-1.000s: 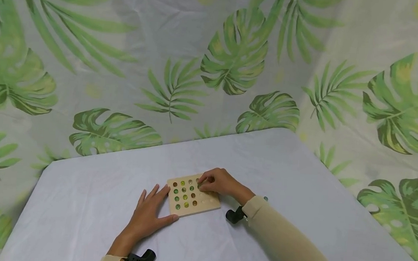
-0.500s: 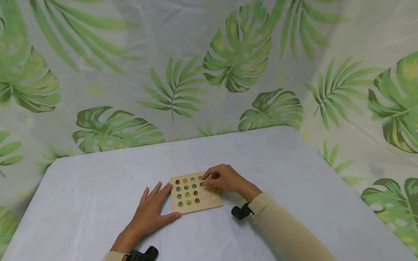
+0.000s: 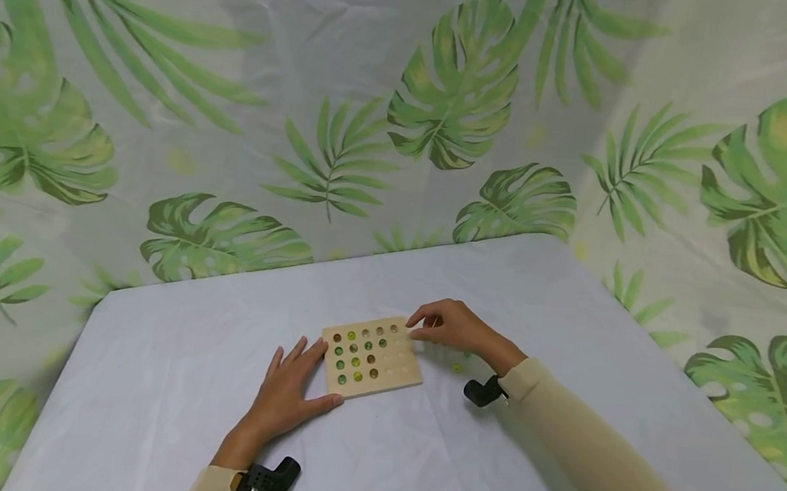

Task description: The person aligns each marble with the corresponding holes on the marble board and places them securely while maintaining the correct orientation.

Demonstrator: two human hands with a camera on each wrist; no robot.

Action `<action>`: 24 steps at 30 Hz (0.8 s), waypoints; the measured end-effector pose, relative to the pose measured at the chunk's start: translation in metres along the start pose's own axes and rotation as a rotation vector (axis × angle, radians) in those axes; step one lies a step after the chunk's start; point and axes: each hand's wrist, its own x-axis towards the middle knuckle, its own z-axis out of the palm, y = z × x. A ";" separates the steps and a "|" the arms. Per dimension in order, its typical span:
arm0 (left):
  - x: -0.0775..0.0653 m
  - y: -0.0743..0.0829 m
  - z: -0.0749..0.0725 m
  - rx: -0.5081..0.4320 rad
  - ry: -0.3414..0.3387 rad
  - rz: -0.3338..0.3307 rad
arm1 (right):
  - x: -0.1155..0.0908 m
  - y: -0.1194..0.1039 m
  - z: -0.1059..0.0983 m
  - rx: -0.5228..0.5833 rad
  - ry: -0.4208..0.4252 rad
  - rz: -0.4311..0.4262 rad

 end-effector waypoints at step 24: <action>0.000 -0.002 -0.001 0.016 -0.005 -0.014 | -0.025 0.028 -0.017 0.004 0.050 0.032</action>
